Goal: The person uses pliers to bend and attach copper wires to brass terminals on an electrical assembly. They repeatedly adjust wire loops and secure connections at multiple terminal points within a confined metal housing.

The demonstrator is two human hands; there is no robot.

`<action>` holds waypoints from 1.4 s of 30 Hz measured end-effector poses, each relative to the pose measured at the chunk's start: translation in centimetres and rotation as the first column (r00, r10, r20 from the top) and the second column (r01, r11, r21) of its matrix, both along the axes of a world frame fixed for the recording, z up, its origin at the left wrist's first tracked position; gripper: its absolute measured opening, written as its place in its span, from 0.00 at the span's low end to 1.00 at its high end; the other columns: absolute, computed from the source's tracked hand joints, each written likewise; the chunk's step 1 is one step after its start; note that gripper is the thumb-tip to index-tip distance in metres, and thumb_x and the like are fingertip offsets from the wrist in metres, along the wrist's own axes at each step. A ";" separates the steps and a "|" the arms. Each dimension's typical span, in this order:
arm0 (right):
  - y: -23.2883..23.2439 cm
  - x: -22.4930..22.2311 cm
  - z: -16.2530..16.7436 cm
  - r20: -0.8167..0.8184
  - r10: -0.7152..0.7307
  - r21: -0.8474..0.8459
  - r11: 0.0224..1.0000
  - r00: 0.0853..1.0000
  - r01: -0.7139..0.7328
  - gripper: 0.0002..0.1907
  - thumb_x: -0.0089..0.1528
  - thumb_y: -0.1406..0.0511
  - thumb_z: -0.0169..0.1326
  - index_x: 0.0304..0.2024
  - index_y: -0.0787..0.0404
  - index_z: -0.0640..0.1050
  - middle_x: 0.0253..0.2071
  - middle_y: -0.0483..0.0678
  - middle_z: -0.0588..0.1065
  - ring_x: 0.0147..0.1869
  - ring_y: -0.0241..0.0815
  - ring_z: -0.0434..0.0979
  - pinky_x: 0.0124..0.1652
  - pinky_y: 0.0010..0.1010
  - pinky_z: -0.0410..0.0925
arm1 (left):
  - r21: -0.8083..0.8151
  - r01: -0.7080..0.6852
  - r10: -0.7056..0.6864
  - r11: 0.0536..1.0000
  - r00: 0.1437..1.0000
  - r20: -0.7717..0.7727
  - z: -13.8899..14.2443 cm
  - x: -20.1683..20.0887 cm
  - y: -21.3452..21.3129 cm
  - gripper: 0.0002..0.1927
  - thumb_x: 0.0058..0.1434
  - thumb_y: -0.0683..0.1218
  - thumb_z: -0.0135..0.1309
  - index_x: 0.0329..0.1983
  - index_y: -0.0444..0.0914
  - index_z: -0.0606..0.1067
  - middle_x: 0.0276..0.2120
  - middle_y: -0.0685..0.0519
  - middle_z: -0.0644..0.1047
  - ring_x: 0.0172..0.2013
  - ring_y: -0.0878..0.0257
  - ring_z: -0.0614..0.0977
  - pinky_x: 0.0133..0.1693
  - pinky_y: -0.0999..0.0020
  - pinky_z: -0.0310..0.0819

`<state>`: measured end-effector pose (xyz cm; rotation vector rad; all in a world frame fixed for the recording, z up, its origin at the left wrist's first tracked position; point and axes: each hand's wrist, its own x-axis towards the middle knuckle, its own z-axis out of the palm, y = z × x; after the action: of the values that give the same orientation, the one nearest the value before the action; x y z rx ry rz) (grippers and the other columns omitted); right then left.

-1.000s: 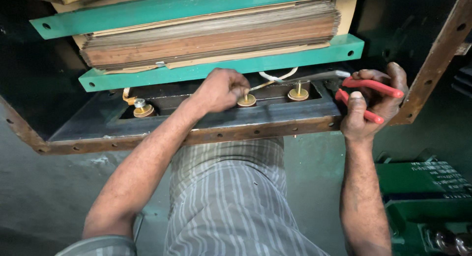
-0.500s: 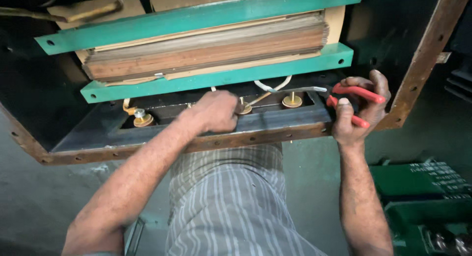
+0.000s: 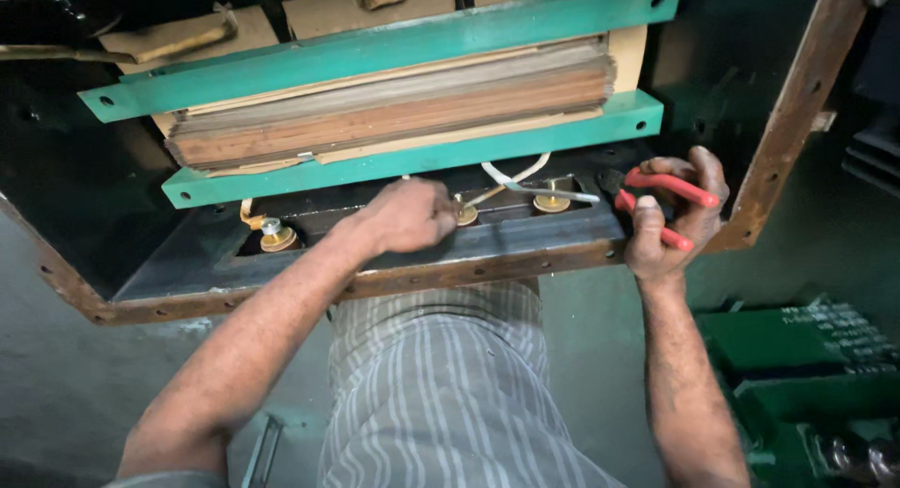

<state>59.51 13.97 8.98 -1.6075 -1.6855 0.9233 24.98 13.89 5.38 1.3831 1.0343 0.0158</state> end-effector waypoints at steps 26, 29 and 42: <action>-1.2 0.4 -1.6 -0.588 -0.153 -0.108 0.988 0.794 0.111 0.33 0.63 0.70 0.49 0.71 0.63 0.59 0.54 0.55 0.73 0.59 0.48 0.76 0.64 0.44 0.72 | 0.313 -0.191 0.324 0.930 0.827 -0.459 0.9 9.7 -1.1 0.15 0.62 0.49 0.55 0.31 0.31 0.79 0.30 0.35 0.79 0.34 0.37 0.82 0.38 0.45 0.78; -1.1 0.9 -1.8 -0.695 -0.130 -0.136 0.990 0.707 0.049 0.33 0.62 0.70 0.48 0.70 0.63 0.59 0.55 0.54 0.73 0.59 0.47 0.75 0.64 0.45 0.72 | 0.360 -0.200 0.373 0.911 0.769 -0.519 2.0 11.8 -0.7 0.10 0.59 0.45 0.55 0.32 0.32 0.79 0.31 0.35 0.79 0.35 0.38 0.82 0.38 0.47 0.78; -0.1 1.8 -3.3 -0.816 -0.045 -0.128 0.986 0.577 -0.105 0.31 0.63 0.73 0.46 0.69 0.64 0.60 0.55 0.52 0.71 0.58 0.45 0.74 0.63 0.42 0.71 | 0.370 0.004 0.269 0.929 0.680 -0.682 2.9 18.1 5.0 0.11 0.49 0.47 0.61 0.29 0.34 0.82 0.32 0.36 0.80 0.35 0.40 0.83 0.40 0.50 0.79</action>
<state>61.30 13.87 5.69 -0.9434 -0.9688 1.5546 43.12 18.87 8.31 1.6719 1.8816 -0.2824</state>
